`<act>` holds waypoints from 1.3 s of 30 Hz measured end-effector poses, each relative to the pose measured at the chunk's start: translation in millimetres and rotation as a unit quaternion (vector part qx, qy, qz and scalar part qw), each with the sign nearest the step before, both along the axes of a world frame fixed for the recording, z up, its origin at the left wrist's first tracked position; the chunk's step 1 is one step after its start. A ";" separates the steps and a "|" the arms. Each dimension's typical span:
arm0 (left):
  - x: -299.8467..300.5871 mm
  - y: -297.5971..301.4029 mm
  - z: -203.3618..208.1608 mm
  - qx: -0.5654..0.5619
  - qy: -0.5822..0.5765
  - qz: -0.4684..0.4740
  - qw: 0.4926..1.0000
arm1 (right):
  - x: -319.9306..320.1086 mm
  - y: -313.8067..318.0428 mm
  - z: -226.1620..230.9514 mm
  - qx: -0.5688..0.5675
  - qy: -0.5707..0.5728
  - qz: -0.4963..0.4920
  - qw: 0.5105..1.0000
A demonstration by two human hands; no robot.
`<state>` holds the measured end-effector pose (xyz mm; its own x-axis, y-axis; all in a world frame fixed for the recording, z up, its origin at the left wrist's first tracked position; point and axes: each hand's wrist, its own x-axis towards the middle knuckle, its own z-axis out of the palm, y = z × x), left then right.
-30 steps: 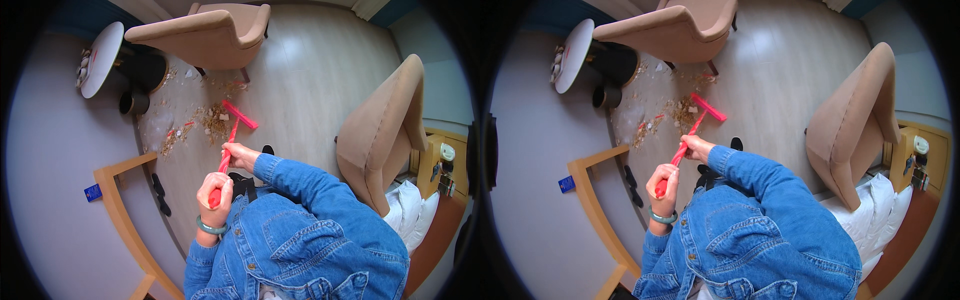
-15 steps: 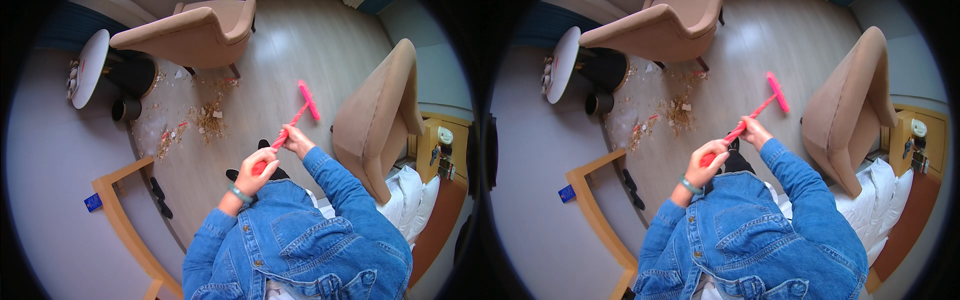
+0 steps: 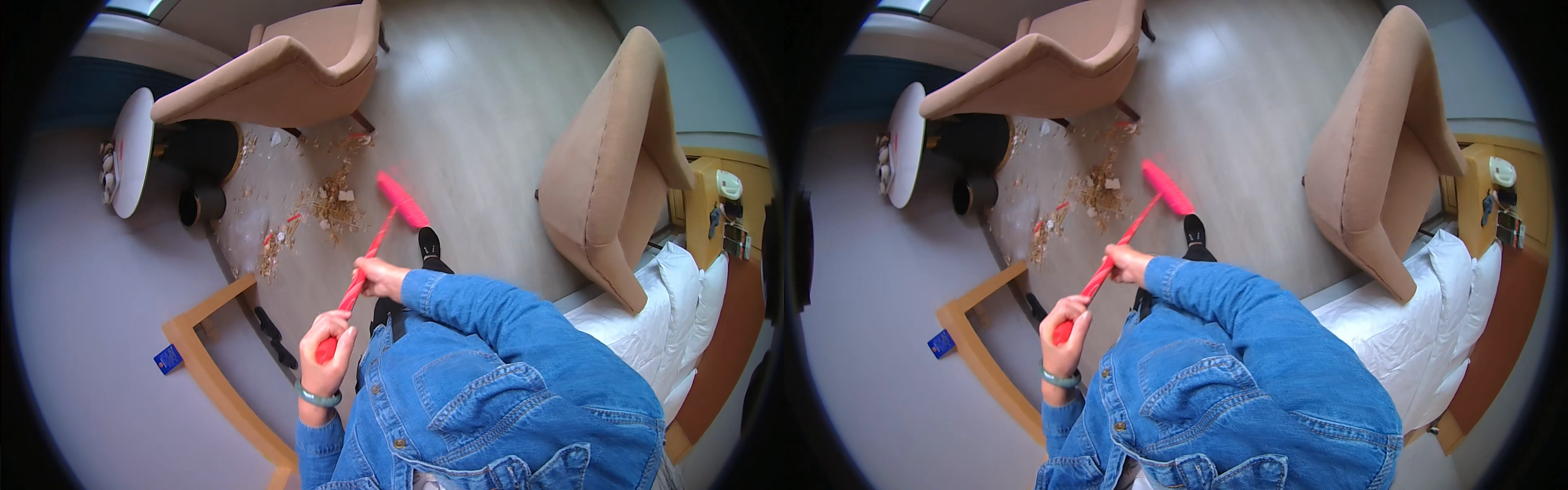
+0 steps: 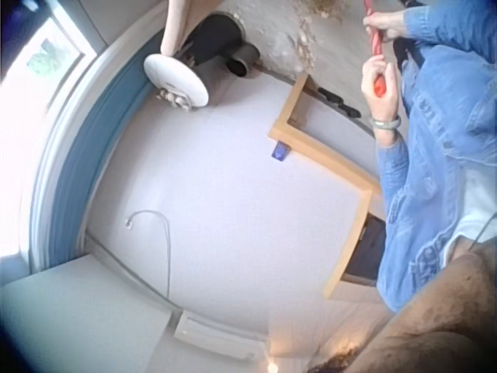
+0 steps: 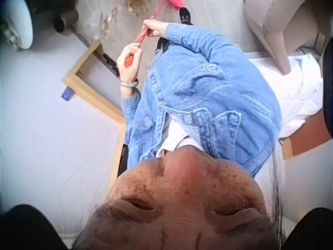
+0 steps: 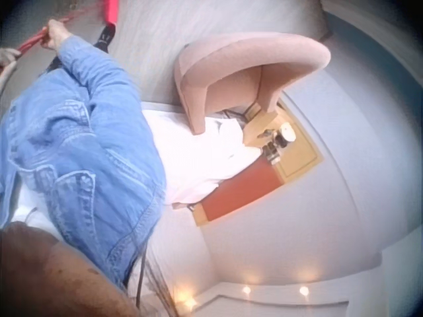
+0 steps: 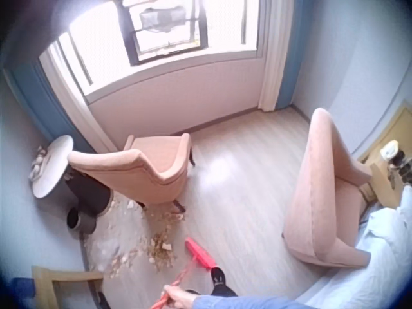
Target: The person sweeps debris on a tiled floor using a red broom, gathering scattered pieces into a pile near a small round table and chairs. The person moves around the room to collect debris from multiple areas and continues sweeping until the floor appears mostly clear.
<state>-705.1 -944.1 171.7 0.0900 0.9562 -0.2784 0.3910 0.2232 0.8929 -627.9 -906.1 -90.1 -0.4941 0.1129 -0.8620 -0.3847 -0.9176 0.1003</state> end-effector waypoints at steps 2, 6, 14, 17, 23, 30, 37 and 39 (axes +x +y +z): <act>4.4 0.8 12.7 0.026 0.011 -0.018 0.999 | -5.1 0.1 14.8 0.024 0.036 0.032 0.999; 11.0 12.6 30.0 0.049 -0.005 -0.111 0.993 | 2.5 -1.9 42.3 0.028 0.066 -0.010 0.997; 38.9 59.4 33.8 0.090 -0.068 -0.230 0.967 | 86.3 30.3 63.4 0.088 0.063 -0.216 0.970; 71.4 86.1 18.5 0.088 -0.104 -0.251 0.958 | 140.1 57.6 57.0 0.090 0.012 -0.281 0.956; 177.7 153.2 -57.3 0.102 -0.194 -0.233 0.947 | 272.2 138.8 5.8 0.096 -0.114 -0.357 0.922; 313.4 207.8 -166.5 0.076 -0.242 -0.156 0.955 | 404.7 203.2 -60.9 0.066 -0.277 -0.377 0.881; 277.8 178.5 -164.4 0.057 -0.189 -0.132 0.971 | 386.8 185.7 -87.3 0.033 -0.283 -0.157 0.946; 243.2 165.4 -140.2 0.037 -0.161 -0.129 0.978 | 345.6 171.5 -83.0 0.013 -0.254 -0.149 0.955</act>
<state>-461.8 -778.7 31.5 0.4032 0.9064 -0.1260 0.1219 0.0833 0.9890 -282.4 -734.5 -173.0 0.0454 0.2079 -0.9771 -0.6229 -0.7588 -0.1904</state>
